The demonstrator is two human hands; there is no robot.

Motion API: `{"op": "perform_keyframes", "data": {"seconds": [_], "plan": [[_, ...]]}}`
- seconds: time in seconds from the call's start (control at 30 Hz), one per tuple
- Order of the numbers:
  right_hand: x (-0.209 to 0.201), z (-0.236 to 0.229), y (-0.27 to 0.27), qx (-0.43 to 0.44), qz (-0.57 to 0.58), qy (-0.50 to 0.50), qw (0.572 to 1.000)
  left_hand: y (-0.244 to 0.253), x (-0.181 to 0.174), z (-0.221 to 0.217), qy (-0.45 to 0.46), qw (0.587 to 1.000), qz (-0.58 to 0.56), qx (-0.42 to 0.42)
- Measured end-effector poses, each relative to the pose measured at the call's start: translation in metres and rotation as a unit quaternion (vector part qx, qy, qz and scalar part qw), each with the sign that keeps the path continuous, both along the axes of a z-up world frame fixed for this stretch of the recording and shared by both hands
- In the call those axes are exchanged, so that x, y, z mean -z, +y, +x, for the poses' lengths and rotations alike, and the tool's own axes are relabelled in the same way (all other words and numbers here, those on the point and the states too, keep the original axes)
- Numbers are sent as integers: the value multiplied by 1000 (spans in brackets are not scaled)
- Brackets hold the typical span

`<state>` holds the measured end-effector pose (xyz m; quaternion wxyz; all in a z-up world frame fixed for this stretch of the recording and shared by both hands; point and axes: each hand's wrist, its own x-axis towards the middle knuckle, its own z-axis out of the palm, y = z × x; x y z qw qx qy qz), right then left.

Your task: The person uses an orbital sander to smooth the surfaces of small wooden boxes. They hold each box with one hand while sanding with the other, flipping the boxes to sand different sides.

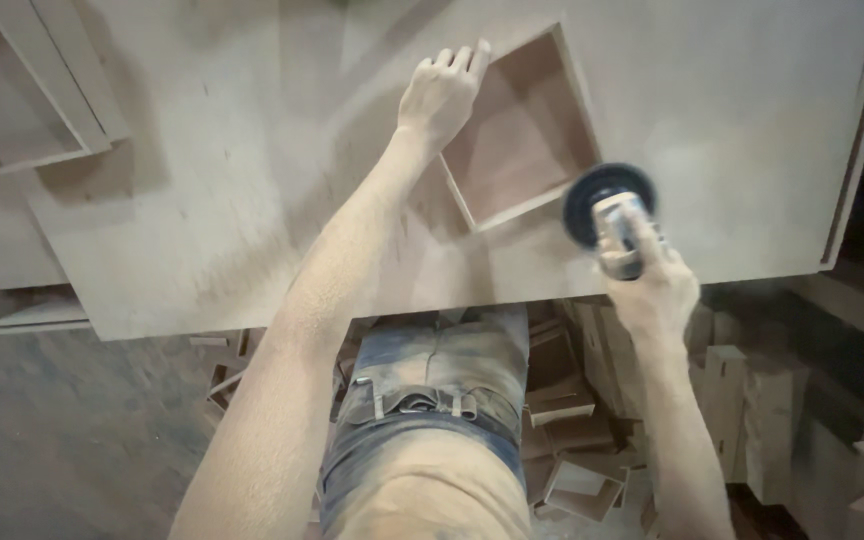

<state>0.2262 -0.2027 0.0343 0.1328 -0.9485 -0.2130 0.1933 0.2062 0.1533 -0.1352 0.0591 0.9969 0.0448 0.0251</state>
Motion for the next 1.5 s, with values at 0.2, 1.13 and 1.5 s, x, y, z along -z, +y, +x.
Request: {"op": "perform_keyframes", "data": {"seconds": [0.2,1.13,1.5], "plan": [[-8,12,-2,164,112,-35,979,0,-9,3,-12,1000,-16,-8],[-13,-50,25,155,79,19,985,2,-22,2,-23,988,-140,-60],[-79,-99,-36,340,149,-11,928,-135,-69,-5,15,990,-139,-13]]}}
